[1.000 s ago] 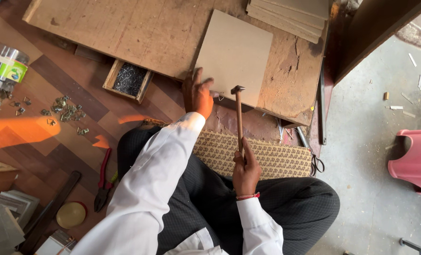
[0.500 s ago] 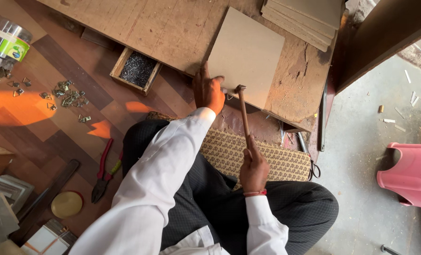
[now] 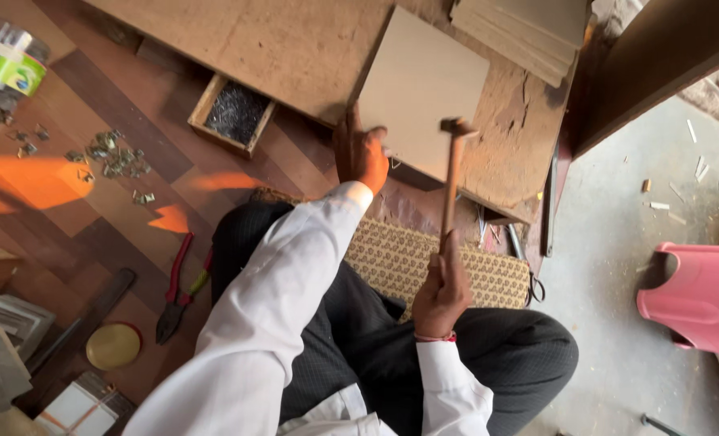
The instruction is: The person sits on the floor and repeatedly places small metal corner brackets onto the edges of rectangular boards. They use a hammer to drive nails into the brackets, securing them to the boards. After completing each board, they move it to a stack and pick up a new one.
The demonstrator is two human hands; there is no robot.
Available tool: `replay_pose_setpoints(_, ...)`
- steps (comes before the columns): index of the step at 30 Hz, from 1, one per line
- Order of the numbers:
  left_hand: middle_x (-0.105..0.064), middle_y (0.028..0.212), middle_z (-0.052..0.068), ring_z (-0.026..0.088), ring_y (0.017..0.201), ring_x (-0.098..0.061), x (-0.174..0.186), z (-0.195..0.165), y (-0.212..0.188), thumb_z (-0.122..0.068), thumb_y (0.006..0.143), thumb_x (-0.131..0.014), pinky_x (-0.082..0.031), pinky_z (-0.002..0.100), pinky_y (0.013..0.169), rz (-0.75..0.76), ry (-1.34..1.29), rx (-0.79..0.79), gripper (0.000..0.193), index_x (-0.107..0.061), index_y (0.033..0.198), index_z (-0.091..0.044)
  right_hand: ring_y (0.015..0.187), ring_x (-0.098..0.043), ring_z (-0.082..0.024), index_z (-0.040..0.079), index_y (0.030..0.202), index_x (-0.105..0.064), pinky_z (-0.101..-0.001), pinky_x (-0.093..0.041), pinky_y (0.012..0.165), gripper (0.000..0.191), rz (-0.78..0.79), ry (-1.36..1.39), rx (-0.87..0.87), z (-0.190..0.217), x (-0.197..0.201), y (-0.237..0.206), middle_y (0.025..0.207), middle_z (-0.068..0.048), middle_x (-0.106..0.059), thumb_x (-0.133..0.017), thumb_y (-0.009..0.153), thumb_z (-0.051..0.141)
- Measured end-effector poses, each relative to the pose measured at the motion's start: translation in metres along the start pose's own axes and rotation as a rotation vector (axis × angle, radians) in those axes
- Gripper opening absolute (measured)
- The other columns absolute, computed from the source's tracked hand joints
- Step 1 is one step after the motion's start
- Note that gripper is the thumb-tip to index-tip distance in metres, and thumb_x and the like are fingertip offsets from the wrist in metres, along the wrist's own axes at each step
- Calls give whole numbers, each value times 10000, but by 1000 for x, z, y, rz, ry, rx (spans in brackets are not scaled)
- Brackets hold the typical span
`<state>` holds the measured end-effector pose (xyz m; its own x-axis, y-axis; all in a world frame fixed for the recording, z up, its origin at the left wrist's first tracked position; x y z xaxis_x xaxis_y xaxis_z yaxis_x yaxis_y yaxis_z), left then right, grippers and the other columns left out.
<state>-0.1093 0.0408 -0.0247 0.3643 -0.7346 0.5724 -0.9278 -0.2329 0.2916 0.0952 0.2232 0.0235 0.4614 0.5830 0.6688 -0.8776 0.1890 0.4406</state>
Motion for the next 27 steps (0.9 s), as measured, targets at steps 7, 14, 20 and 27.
replay_pose_setpoints(7, -360, 1550, 274, 483, 1421, -358, -1, 3, 5, -43, 721, -823, -314, 531, 1170, -13, -45, 9, 255, -786, 971, -82, 706, -720, -224, 167, 1421, -647, -381, -545, 631, 427, 208, -97, -285, -45, -25, 12, 970, -206, -757, -653, 995, 140)
replay_pose_setpoints(14, -404, 1565, 218, 453, 1410, -393, -5, 10, 6, 39, 714, -723, -320, 517, 1193, 23, 14, 57, 342, -812, 993, -136, 802, -724, -306, 178, 1464, -603, -407, -569, 682, 475, 147, -207, -19, -17, -14, -11, 1016, -193, -742, -649, 999, 93)
replay_pose_setpoints(20, -401, 1547, 210, 465, 1379, -392, 1, 5, 8, 12, 663, -731, -329, 525, 1155, 16, -22, 56, 333, -806, 956, -126, 937, -762, -225, 214, 1475, -583, -342, -601, 715, 493, 101, -67, -140, -22, -15, 15, 1231, -151, -741, -621, 1009, 59)
replay_pose_setpoints(27, -436, 1543, 180, 457, 1359, -439, 3, 5, 7, -9, 666, -766, -370, 512, 1151, 1, 3, 46, 320, -798, 959, -135, 838, -726, -197, 138, 1441, -629, -329, -582, 716, 461, 177, -3, -313, -27, -22, 4, 1103, -137, -784, -641, 999, 8)
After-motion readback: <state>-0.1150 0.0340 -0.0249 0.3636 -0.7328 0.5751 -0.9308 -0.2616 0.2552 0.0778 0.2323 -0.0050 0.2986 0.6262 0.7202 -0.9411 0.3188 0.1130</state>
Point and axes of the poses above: each hand's wrist, its own y-axis towards the middle knuckle, its own x-axis out of the back of the hand, z = x × y, the point moved 7 cm from there along y, towards the middle knuckle
